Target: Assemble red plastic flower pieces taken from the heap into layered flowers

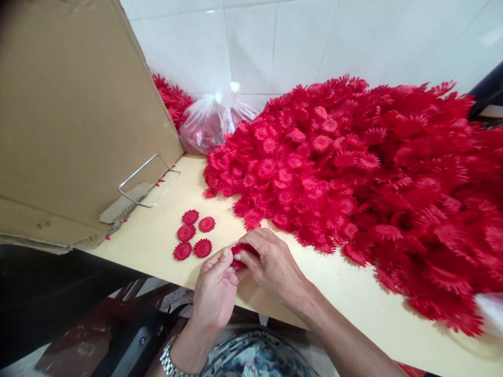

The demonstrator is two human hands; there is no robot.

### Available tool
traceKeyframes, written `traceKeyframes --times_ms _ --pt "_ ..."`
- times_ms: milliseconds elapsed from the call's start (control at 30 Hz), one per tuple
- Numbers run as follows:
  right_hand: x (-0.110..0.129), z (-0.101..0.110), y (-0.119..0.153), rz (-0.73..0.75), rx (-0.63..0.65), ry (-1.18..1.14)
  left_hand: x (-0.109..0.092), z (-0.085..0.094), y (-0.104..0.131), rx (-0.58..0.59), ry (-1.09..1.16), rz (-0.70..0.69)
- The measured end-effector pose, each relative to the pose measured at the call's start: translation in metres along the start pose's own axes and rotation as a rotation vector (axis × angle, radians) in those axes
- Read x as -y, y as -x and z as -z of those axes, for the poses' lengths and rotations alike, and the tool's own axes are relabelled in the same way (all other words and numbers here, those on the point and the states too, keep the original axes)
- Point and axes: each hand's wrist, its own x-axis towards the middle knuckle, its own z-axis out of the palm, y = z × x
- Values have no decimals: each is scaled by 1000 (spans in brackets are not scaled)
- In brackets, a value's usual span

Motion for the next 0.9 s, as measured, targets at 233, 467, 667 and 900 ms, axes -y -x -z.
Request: traceKeyframes --times_ms 233,467,667,900 --pt "-5 -9 0 -141 -145 -107 4 3 -3 -50 -25 -87" --pt "-25 13 -12 -100 -343 295 -9 10 -5 -116 22 -125" --pt "-21 17 -13 3 -201 584 -10 9 -8 -78 102 -24" --pt "-5 0 -5 -6 34 95 -1 4 -2 24 21 -20"
